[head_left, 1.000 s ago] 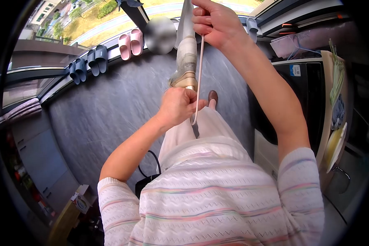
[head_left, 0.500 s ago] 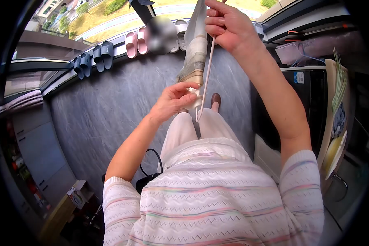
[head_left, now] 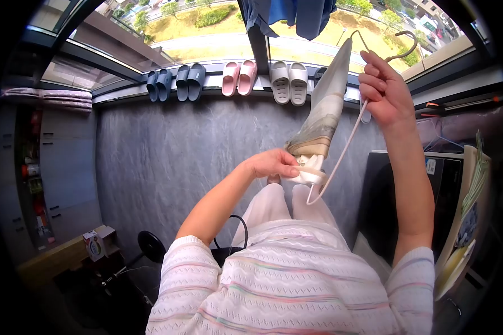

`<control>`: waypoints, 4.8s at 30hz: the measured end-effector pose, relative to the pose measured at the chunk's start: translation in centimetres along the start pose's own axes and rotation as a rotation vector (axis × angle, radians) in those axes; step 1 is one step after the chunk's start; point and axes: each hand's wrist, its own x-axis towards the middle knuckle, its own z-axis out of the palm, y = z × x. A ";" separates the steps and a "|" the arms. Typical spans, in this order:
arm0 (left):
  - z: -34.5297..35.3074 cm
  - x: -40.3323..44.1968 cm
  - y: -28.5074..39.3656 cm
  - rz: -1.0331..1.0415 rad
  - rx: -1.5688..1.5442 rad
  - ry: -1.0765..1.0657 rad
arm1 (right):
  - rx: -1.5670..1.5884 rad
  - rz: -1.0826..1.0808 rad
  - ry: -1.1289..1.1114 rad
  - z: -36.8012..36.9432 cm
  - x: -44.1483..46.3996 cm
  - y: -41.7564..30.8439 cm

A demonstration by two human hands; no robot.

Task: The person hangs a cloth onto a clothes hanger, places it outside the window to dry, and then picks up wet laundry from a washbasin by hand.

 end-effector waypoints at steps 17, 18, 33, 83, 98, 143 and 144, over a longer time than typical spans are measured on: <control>-0.9 -0.8 2.6 0.195 0.495 0.711 | -0.119 0.033 -0.023 2.9 -0.8 3.4; 1.6 -1.6 5.7 0.297 0.257 0.551 | -0.142 0.030 -0.001 3.0 -0.6 3.9; 7.4 -4.2 15.5 0.641 -0.278 0.160 | -0.931 -0.183 -0.326 0.9 0.8 3.2; 7.4 -6.1 13.1 0.860 -0.171 0.280 | -1.090 -0.041 -0.005 -14.9 -8.7 9.9; 8.0 -5.6 13.0 0.775 -0.178 0.226 | -1.032 0.315 -0.476 -10.3 -5.7 8.8; 6.2 -1.8 13.7 0.846 0.007 0.438 | -1.234 -0.377 -0.151 -2.3 -6.8 8.7; 6.0 -1.7 13.9 0.864 0.058 0.466 | -1.190 -0.326 -0.156 -2.0 -5.9 8.8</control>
